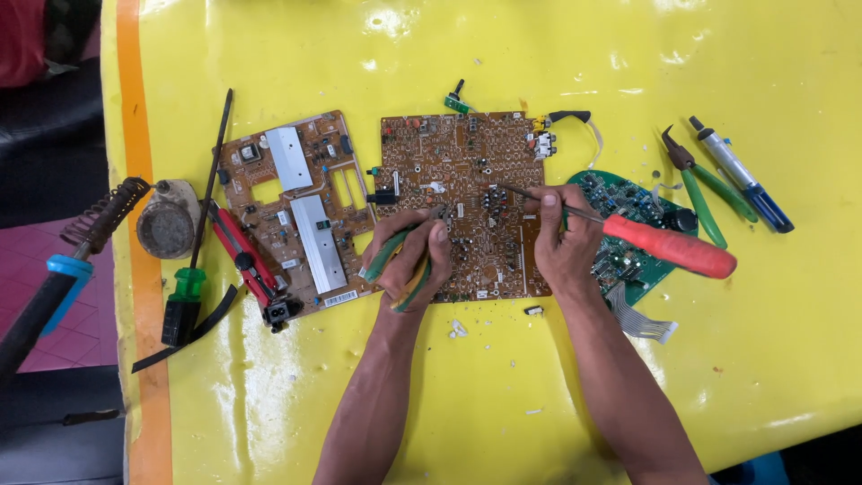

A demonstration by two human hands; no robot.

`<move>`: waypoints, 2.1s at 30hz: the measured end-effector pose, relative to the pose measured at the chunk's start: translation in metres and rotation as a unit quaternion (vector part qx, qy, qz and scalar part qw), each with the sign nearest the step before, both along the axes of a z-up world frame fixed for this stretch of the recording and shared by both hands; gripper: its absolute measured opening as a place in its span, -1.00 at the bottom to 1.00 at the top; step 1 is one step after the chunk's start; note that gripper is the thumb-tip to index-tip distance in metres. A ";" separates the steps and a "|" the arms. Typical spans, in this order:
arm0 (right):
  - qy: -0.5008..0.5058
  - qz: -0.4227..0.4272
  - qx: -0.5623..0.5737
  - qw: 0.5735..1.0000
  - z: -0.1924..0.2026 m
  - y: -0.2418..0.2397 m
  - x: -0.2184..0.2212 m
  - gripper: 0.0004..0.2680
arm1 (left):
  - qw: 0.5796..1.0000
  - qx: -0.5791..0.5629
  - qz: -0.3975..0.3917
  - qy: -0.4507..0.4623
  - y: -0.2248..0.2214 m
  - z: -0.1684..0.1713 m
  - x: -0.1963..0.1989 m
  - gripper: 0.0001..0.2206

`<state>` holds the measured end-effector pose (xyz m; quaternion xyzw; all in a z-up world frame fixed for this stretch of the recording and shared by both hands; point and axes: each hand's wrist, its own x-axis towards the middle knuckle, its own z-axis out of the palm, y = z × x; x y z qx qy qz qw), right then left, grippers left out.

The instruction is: A person uses pliers and a screwdriver to remove or adjust components on a circuit board at a workbench.

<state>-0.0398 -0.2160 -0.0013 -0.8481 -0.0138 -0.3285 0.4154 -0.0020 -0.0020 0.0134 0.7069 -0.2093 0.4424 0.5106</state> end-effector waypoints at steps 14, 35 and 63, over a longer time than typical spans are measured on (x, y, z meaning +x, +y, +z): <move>-0.010 0.009 -0.008 1.000 0.003 0.006 -0.001 -0.77 | 1.000 -0.007 -0.002 0.021 -0.001 0.002 0.004 -0.80; -0.015 0.004 -0.001 1.000 0.004 0.004 -0.002 -0.76 | 0.999 -0.009 0.000 0.035 0.001 -0.004 0.004 -0.82; -0.013 -0.009 0.006 1.000 -0.004 0.001 -0.002 -0.73 | 0.998 -0.022 0.010 0.055 -0.001 -0.003 0.004 -0.87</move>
